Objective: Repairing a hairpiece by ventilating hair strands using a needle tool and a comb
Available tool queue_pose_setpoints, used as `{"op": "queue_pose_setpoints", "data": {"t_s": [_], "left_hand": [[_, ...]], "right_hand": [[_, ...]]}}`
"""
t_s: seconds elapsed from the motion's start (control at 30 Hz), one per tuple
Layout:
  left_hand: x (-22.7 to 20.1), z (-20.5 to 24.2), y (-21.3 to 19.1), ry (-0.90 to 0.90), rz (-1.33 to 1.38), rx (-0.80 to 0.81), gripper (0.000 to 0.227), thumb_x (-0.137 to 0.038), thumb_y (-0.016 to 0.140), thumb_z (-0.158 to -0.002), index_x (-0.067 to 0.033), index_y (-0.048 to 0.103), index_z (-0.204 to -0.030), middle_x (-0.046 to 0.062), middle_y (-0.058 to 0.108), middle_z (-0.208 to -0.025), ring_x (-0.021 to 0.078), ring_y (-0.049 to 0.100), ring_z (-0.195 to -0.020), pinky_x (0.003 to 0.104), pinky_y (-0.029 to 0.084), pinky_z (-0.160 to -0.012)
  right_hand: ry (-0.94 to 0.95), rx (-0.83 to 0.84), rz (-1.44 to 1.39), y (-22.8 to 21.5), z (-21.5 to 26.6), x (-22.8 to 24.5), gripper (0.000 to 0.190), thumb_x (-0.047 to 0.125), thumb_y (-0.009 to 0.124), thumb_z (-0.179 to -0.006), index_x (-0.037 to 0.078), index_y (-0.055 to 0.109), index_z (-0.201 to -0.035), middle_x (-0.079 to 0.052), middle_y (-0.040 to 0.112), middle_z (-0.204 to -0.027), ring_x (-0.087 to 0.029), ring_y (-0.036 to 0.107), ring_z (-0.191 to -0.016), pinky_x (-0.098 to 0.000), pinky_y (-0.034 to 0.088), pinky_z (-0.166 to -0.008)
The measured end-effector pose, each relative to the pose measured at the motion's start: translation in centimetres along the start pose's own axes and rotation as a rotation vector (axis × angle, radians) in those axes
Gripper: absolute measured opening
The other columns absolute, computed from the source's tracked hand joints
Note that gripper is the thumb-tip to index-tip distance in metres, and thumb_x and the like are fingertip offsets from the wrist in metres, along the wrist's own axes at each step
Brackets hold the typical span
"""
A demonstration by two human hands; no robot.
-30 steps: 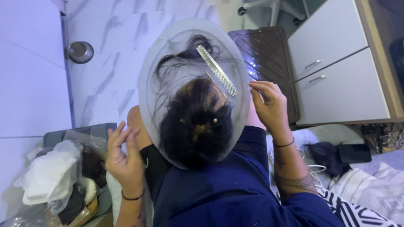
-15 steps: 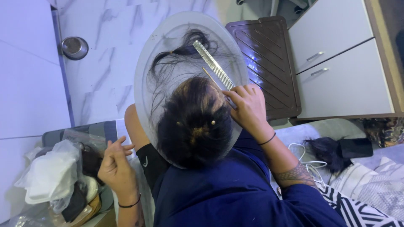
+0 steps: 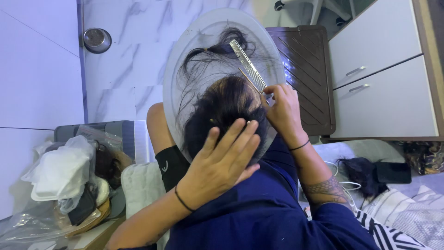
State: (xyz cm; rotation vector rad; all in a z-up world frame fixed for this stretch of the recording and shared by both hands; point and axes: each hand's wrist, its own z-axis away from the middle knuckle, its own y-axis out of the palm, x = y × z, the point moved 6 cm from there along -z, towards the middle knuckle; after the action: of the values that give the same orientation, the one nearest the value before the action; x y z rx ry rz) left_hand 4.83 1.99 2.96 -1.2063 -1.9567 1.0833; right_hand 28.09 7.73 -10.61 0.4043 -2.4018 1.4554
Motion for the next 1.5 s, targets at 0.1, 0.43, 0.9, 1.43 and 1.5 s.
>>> {"op": "queue_pose_setpoints", "data": {"t_s": [0.1, 0.43, 0.9, 1.43, 1.5], "left_hand": [[0.1, -0.9, 0.4, 0.015, 0.004, -0.052, 0.043, -0.014, 0.029, -0.114, -0.0075, 0.049, -0.151, 0.008, 0.059, -0.150, 0.0297, 0.048, -0.147, 0.049, 0.014, -0.128], [-0.9, -1.3, 0.3, 0.028, 0.219, -0.508, 0.033, -0.003, 0.045, -0.105, -0.0029, 0.073, -0.124, 0.012, 0.072, -0.096, 0.0286, 0.076, -0.103, 0.042, 0.060, -0.102], [-1.0, -0.9, -0.7, 0.091, 0.320, -0.641, 0.029, 0.000, 0.049, -0.102, 0.0001, 0.078, -0.105, 0.015, 0.075, -0.091, 0.0265, 0.078, -0.087, 0.037, 0.066, -0.089], [-1.5, -0.8, -0.9, 0.065, 0.382, -0.663, 0.027, 0.002, 0.051, -0.101, 0.0020, 0.078, -0.103, 0.016, 0.075, -0.090, 0.0279, 0.078, -0.087, 0.038, 0.067, -0.086], [-1.5, -0.7, -0.8, 0.066, 0.378, -0.657, 0.027, 0.002, 0.051, -0.101, 0.0018, 0.078, -0.103, 0.015, 0.075, -0.090, 0.0277, 0.078, -0.087, 0.038, 0.067, -0.087]], "right_hand": [[0.000, -0.111, -0.090, -3.5, -0.6, 1.6, 0.013, 0.004, 0.079, -0.092, 0.006, 0.069, -0.102, -0.006, 0.066, -0.095, -0.022, 0.057, -0.080, -0.0367, 0.047, -0.085], [0.181, -0.225, -0.543, -12.6, 0.1, 0.8, 0.014, -0.011, 0.081, -0.098, -0.007, 0.073, -0.109, -0.020, 0.070, -0.104, -0.021, 0.065, -0.086, -0.0307, 0.052, -0.078], [0.815, 0.010, -1.413, -4.9, 5.2, -1.2, 0.016, -0.007, 0.071, -0.093, 0.001, 0.058, -0.098, -0.009, 0.065, -0.077, -0.015, 0.068, -0.067, -0.0279, 0.056, -0.068], [0.774, -0.064, -1.290, -5.7, 5.8, -0.4, 0.024, -0.006, 0.076, -0.092, 0.006, 0.056, -0.096, -0.009, 0.065, -0.076, -0.012, 0.065, -0.064, -0.0193, 0.050, -0.058], [0.798, -0.048, -1.306, -5.3, 6.0, -1.3, 0.023, -0.003, 0.077, -0.092, 0.005, 0.056, -0.097, -0.009, 0.066, -0.078, -0.013, 0.067, -0.066, -0.0208, 0.049, -0.060]]}}
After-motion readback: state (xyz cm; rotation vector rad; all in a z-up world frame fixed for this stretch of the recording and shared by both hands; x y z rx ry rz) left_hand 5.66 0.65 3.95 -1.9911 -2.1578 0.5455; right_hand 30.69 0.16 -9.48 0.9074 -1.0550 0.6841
